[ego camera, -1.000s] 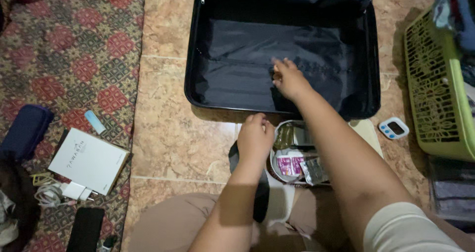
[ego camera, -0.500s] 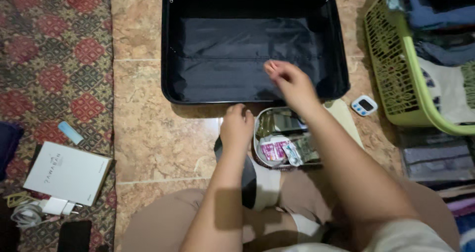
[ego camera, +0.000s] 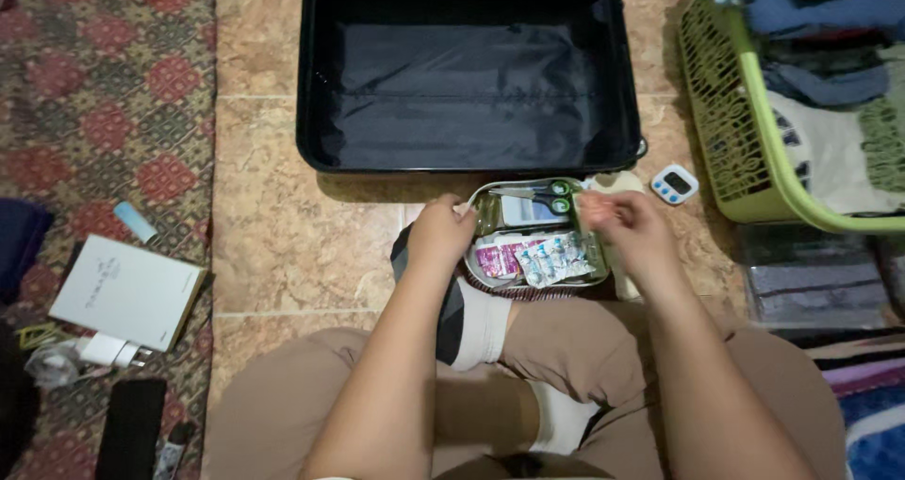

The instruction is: The person organizes and packs various small items, including socks, a phone, cables, and medication packets, into a small travel pouch and an open suitcase.

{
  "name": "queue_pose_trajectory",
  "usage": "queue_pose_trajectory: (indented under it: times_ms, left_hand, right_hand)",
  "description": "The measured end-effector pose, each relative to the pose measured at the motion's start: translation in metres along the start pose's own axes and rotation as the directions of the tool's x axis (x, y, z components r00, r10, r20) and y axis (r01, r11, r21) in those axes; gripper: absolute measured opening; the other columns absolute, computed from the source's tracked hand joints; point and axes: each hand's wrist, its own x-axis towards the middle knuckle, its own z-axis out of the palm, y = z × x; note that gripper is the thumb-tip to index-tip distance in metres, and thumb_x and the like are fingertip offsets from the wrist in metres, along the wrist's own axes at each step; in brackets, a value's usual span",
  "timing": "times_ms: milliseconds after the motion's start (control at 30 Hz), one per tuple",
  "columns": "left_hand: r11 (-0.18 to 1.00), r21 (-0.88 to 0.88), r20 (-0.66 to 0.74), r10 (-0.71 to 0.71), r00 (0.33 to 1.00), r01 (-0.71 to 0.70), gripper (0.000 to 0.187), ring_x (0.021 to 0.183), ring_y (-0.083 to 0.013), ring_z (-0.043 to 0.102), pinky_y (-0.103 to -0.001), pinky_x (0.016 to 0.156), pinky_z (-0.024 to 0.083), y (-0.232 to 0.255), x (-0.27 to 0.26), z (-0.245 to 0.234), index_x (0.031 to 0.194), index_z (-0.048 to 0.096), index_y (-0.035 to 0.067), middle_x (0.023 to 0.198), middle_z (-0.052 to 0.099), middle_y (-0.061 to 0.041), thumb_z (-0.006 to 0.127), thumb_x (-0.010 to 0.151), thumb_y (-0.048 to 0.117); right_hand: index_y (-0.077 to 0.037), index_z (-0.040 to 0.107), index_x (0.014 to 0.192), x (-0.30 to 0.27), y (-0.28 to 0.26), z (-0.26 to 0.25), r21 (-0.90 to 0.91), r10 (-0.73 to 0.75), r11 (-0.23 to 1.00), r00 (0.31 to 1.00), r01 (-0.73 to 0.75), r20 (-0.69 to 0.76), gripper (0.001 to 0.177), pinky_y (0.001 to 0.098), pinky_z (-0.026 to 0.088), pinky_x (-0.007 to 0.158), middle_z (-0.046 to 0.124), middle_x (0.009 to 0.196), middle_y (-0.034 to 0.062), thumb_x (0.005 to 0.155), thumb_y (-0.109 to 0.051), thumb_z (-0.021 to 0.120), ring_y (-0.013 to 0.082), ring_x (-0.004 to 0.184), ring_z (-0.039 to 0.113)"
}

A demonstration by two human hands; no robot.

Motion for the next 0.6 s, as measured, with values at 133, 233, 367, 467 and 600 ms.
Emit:
queue_pose_trajectory:
  times_ms: [133, 233, 367, 467, 600]
  left_hand:
    - [1.0, 0.013, 0.038, 0.02, 0.999, -0.021, 0.041, 0.095, -0.0361, 0.071, -0.045, 0.082, 0.056, 0.007, -0.002, -0.003, 0.113, 0.073, 0.008, 0.102, 0.072, -0.018, 0.074, 0.081, 0.033]
    - [0.999, 0.031, 0.087, 0.014, 0.996, -0.017, 0.042, 0.092, -0.0346, 0.071, -0.045, 0.079, 0.056, 0.009, 0.002, 0.001, 0.113, 0.073, 0.008, 0.098, 0.073, -0.017, 0.076, 0.078, 0.031]
    - [0.999, 0.028, 0.11, 0.02, 0.994, -0.023, 0.042, 0.09, -0.0342, 0.071, -0.044, 0.079, 0.056, 0.006, 0.005, 0.007, 0.112, 0.072, 0.007, 0.096, 0.072, -0.017, 0.077, 0.077, 0.029]
    - [0.999, 0.023, 0.115, 0.042, 0.992, -0.045, 0.04, 0.088, -0.0348, 0.071, -0.044, 0.078, 0.056, 0.003, 0.007, 0.011, 0.112, 0.071, 0.006, 0.095, 0.072, -0.018, 0.076, 0.078, 0.027]
    - [0.995, 0.061, 0.096, 0.068, 0.993, -0.074, 0.037, 0.088, -0.0364, 0.069, -0.045, 0.078, 0.055, 0.004, 0.006, 0.014, 0.11, 0.071, 0.004, 0.094, 0.071, -0.019, 0.075, 0.08, 0.025]
  right_hand:
    - [-0.002, 0.069, 0.118, -0.004, -0.018, 0.057, -0.248, -0.048, 0.964, 0.982, 0.093, 0.182, 0.024, 0.0286, 0.058, 0.084, 0.077, 0.108, 0.0115, 0.095, -0.007, 0.069, 0.0159, 0.092, 0.074]
    - [-0.001, 0.07, 0.111, -0.005, -0.031, 0.078, -0.3, -0.383, 0.817, 0.852, 0.493, 0.356, 0.018, 0.0336, 0.058, 0.085, 0.074, 0.116, 0.0123, 0.094, -0.007, 0.069, 0.0255, 0.096, 0.073]
    - [-0.005, 0.073, 0.1, -0.01, -0.042, 0.085, -0.526, -0.4, 0.663, 0.846, 0.533, 0.353, 0.013, 0.0412, 0.056, 0.077, 0.071, 0.109, 0.0132, 0.089, -0.012, 0.073, 0.0351, 0.093, 0.07]
    - [-0.007, 0.073, 0.095, -0.013, -0.045, 0.085, -0.595, -0.31, 0.667, 0.893, 0.449, 0.326, 0.011, 0.0432, 0.055, 0.072, 0.07, 0.099, 0.0118, 0.089, -0.016, 0.074, 0.0349, 0.087, 0.069]
    - [-0.008, 0.075, 0.098, -0.013, -0.04, 0.087, -0.556, -0.287, 0.723, 0.91, 0.41, 0.299, 0.015, 0.0418, 0.056, 0.073, 0.071, 0.098, 0.0111, 0.088, -0.019, 0.074, 0.0338, 0.085, 0.07]
